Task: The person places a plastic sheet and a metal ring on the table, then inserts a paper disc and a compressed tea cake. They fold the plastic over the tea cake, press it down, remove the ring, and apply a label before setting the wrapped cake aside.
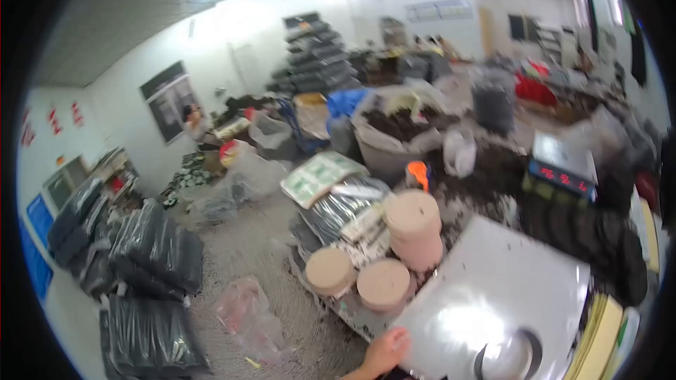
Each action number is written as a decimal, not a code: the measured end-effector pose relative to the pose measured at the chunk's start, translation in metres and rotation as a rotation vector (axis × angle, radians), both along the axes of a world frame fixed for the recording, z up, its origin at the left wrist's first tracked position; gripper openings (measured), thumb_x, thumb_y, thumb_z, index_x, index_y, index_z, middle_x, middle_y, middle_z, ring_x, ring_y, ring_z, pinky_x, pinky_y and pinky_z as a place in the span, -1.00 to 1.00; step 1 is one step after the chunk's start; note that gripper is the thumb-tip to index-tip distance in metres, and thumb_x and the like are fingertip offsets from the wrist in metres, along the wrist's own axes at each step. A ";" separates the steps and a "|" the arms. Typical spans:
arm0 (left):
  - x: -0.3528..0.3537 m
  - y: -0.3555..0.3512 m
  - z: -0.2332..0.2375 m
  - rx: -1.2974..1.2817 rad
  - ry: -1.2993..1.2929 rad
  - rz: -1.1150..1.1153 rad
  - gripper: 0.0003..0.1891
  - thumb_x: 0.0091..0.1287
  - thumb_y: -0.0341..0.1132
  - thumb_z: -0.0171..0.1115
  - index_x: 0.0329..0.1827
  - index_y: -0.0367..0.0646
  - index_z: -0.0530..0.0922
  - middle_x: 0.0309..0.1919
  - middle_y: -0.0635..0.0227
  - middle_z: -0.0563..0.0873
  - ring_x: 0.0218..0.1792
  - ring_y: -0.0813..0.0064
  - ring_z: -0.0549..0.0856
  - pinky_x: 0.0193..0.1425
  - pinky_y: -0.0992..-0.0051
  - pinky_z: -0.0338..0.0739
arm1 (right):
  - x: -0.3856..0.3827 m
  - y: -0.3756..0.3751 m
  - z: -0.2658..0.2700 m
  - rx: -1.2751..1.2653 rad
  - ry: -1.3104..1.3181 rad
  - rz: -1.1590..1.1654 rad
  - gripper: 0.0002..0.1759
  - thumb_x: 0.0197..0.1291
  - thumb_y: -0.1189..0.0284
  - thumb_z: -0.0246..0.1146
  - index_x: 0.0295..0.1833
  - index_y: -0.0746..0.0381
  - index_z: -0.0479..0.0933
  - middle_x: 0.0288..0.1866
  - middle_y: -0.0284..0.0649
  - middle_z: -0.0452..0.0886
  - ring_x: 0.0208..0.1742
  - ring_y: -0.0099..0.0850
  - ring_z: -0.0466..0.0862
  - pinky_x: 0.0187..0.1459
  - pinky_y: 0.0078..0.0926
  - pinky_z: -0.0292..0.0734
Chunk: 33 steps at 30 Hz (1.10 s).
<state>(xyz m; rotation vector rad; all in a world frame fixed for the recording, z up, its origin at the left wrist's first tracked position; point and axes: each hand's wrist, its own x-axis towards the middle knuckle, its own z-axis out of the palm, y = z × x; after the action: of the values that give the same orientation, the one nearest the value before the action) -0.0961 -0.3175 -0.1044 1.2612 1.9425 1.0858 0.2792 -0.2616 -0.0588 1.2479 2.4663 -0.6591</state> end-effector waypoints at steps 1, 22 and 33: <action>-0.004 -0.013 0.000 -0.043 0.091 0.076 -0.52 0.34 -0.07 0.38 0.20 -0.18 0.62 0.11 0.11 0.72 0.08 0.11 0.73 0.23 0.23 0.59 | -0.002 0.015 0.000 -0.062 -0.026 -0.091 -0.46 0.42 0.09 0.23 0.33 0.23 0.60 -0.02 -0.08 0.76 -0.02 -0.17 0.72 0.10 -0.21 0.59; 0.180 0.086 0.030 0.220 0.338 -0.910 -0.43 0.25 0.01 0.42 0.18 -0.23 0.60 0.11 -0.01 0.70 0.16 -0.04 0.64 0.29 0.09 0.50 | 0.114 -0.088 0.059 0.807 0.358 -1.149 -0.86 0.22 0.49 0.36 -0.23 0.36 0.63 -0.42 0.01 0.65 -0.36 0.05 0.67 -0.30 -0.13 0.53; 0.356 0.110 -0.047 -0.172 -0.011 -1.446 -0.73 0.37 -0.17 0.34 -0.13 -0.21 0.60 -0.21 0.18 0.71 -0.16 0.18 0.67 -0.06 0.26 0.52 | 0.136 -0.080 0.072 0.969 0.758 -1.464 -0.85 0.39 0.55 0.21 -0.17 0.41 0.65 -0.35 -0.15 0.79 -0.29 -0.36 0.79 -0.15 -0.40 0.62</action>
<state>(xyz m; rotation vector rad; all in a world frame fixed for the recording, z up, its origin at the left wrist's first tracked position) 0.2602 -0.2078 -0.1511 1.9346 0.6254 0.1405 0.4155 -0.3417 0.0137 3.8173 1.8067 -0.0547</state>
